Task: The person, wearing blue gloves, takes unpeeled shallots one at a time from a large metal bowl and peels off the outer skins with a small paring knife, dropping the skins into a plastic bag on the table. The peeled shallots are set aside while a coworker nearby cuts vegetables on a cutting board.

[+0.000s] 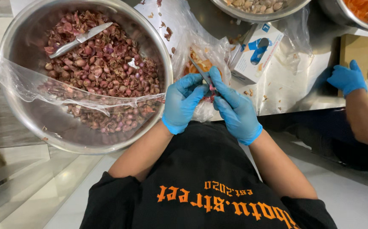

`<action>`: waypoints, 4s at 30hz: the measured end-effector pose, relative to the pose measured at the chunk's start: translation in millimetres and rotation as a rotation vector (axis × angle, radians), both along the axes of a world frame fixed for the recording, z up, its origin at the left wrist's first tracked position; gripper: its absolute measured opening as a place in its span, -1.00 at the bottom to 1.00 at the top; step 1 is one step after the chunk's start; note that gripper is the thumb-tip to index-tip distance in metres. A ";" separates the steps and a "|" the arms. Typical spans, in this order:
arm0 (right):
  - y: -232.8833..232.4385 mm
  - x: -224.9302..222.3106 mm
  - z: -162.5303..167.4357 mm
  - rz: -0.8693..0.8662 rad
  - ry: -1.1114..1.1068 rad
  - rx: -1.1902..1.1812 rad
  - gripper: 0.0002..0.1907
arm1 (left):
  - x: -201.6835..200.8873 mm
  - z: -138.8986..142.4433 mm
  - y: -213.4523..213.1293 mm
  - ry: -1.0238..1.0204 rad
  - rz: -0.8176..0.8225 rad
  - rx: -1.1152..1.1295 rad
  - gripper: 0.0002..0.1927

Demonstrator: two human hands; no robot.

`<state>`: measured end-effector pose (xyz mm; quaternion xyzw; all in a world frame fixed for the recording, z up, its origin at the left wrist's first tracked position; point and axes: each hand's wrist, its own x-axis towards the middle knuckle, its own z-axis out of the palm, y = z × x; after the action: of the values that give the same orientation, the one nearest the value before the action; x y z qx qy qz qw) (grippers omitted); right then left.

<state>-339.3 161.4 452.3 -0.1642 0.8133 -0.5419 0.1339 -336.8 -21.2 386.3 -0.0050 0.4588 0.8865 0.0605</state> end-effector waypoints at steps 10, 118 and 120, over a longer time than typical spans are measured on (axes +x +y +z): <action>-1.5 -1.8 11.6 0.000 -0.277 -0.261 -0.29 | -3.4 11.1 -3.1 -0.007 0.005 0.079 -0.66; -5.9 6.1 11.5 -0.218 -0.744 -0.676 -0.62 | -9.9 5.8 -3.5 -0.121 -0.068 0.281 -0.67; -6.3 4.8 13.2 -0.202 -0.744 -0.715 -0.60 | -9.6 5.3 -4.4 -0.157 -0.090 0.257 -0.68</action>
<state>-334.5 155.2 465.5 0.0833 0.4865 -0.8176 0.2964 -346.5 -25.6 391.5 -0.0458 0.3352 0.9312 0.1359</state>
